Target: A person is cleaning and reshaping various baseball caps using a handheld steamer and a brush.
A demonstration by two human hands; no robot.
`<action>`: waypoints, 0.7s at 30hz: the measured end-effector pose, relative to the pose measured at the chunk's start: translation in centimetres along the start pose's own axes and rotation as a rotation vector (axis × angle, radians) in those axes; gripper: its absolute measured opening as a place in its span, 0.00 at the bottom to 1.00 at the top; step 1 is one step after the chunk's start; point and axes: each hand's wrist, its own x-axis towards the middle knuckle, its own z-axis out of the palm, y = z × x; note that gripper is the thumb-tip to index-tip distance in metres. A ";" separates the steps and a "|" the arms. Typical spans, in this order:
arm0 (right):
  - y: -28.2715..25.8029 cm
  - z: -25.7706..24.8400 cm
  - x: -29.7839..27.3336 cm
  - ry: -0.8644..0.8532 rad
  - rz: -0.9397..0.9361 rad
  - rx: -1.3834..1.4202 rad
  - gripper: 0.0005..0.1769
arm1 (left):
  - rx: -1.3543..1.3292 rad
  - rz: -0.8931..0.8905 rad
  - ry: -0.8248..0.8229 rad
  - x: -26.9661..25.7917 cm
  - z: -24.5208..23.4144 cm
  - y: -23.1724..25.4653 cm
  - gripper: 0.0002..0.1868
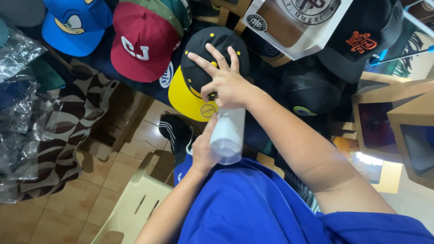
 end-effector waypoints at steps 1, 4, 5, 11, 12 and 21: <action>0.2 0.0 0.0 0.000 0.003 -0.002 0.16 | -0.003 0.002 -0.001 -0.4 -0.6 -0.4 0.46; 0.9 0.3 0.2 0.009 -0.017 0.046 0.17 | -0.129 -0.049 0.044 -1.3 -2.1 -2.6 0.50; 1.2 0.4 0.1 0.037 -0.034 0.077 0.19 | -0.266 -0.202 0.147 -1.4 -2.2 -3.8 0.39; 2.0 1.5 0.2 0.112 -0.073 0.118 0.28 | -0.378 -0.601 0.387 0.0 -4.9 -7.2 0.41; 2.2 1.8 0.3 0.145 -0.079 0.124 0.31 | -0.371 -0.701 0.447 0.6 -5.4 -7.5 0.47; 1.5 1.0 0.2 0.119 -0.004 0.135 0.57 | -1.241 -0.637 0.447 2.2 -3.2 -3.8 0.16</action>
